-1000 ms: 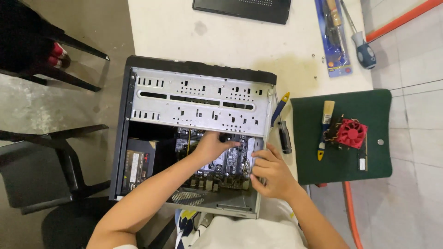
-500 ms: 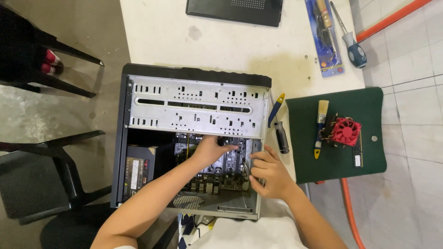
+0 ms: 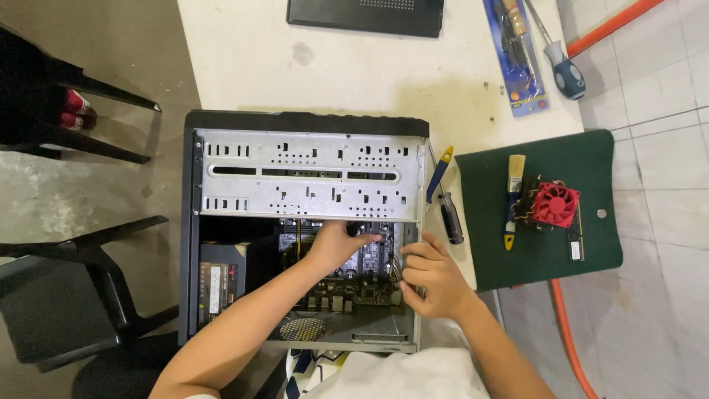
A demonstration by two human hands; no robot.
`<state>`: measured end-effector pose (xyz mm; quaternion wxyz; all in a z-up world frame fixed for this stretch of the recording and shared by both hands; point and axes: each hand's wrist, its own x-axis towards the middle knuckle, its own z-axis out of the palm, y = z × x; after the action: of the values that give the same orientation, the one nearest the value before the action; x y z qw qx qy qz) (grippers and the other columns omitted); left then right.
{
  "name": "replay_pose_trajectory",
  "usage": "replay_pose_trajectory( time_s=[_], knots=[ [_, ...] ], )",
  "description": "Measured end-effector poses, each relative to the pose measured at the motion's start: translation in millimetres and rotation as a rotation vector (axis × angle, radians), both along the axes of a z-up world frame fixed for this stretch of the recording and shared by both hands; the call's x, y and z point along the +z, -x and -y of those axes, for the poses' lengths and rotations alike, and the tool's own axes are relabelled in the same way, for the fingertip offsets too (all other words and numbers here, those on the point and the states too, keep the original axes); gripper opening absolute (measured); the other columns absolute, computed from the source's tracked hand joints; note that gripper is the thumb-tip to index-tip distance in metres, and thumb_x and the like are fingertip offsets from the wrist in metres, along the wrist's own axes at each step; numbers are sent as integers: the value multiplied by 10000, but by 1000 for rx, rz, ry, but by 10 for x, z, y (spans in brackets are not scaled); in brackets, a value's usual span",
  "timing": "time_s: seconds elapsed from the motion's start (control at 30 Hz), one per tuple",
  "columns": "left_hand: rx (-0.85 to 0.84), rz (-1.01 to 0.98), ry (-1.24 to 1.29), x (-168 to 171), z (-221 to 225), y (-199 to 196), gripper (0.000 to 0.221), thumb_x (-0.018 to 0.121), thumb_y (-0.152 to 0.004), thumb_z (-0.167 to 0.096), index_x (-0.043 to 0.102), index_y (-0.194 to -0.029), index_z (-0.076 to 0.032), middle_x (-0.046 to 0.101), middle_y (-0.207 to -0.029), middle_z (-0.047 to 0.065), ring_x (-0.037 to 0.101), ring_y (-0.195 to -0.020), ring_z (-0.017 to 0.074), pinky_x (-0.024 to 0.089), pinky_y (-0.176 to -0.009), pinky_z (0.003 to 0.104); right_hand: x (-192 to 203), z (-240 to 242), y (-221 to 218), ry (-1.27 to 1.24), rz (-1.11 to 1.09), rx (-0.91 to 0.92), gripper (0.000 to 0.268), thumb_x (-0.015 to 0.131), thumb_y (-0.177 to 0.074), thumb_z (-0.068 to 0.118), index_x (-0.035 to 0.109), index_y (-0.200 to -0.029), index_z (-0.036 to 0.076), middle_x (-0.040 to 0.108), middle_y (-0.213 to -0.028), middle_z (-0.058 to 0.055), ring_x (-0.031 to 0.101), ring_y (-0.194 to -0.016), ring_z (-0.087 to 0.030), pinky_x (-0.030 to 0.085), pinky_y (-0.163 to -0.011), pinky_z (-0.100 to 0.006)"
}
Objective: Cleaning a hard drive with a brush and installing it into a computer case using a screwdriver.
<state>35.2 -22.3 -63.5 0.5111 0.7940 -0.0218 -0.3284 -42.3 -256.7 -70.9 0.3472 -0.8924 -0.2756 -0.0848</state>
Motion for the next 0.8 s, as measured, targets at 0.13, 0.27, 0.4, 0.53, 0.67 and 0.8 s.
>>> replay_pose_trajectory(
  time_s=[0.13, 0.27, 0.4, 0.53, 0.67, 0.8],
  knots=[
    [6, 29, 6, -117, -20, 36, 798, 842, -857, -324, 476, -1444, 75, 611, -1343, 304, 554, -1283, 492, 475, -1053, 569, 22, -8, -6, -8, 6, 0, 370, 585, -915, 345, 534, -593, 171, 555, -666, 19, 660, -1103, -186, 270, -1212, -467],
    [13, 66, 13, -107, 33, -36, 807, 844, -847, -335, 479, -1440, 73, 602, -1354, 315, 540, -1294, 501, 468, -1061, 584, 44, -26, -7, -22, -4, -6, 376, 588, -918, 338, 529, -589, 166, 544, -654, 13, 661, -1096, -194, 279, -1207, -469],
    [9, 94, 30, -85, 34, -76, 819, 848, -846, -329, 467, -1448, 74, 597, -1364, 307, 540, -1301, 494, 469, -1060, 571, 58, -40, -12, -35, -5, -21, 391, 574, -924, 339, 527, -577, 165, 539, -640, 17, 665, -1086, -185, 283, -1207, -467],
    [14, 95, -11, -273, -2, 40, 822, 868, -810, -383, 515, -1412, 51, 636, -1304, 305, 574, -1250, 506, 496, -1023, 586, 53, -45, -5, -36, -11, -31, 375, 586, -912, 332, 535, -583, 158, 539, -637, 17, 663, -1087, -176, 277, -1213, -463],
    [2, 127, -12, -338, -1, -51, 829, 865, -807, -400, 512, -1416, 37, 629, -1315, 303, 570, -1252, 506, 500, -1018, 590, 101, -71, -6, -48, -11, -39, 382, 592, -915, 333, 535, -578, 161, 550, -636, 9, 665, -1085, -176, 271, -1221, -452],
    [-19, 110, -10, -318, -36, -39, 872, 866, -809, -407, 469, -1455, 23, 592, -1380, 286, 546, -1295, 486, 484, -1053, 569, 142, -72, 5, -239, -89, -70, 305, 602, -920, 346, 613, -681, 158, 634, -756, 1, 673, -1118, -204, 282, -1226, -475]
  ],
)
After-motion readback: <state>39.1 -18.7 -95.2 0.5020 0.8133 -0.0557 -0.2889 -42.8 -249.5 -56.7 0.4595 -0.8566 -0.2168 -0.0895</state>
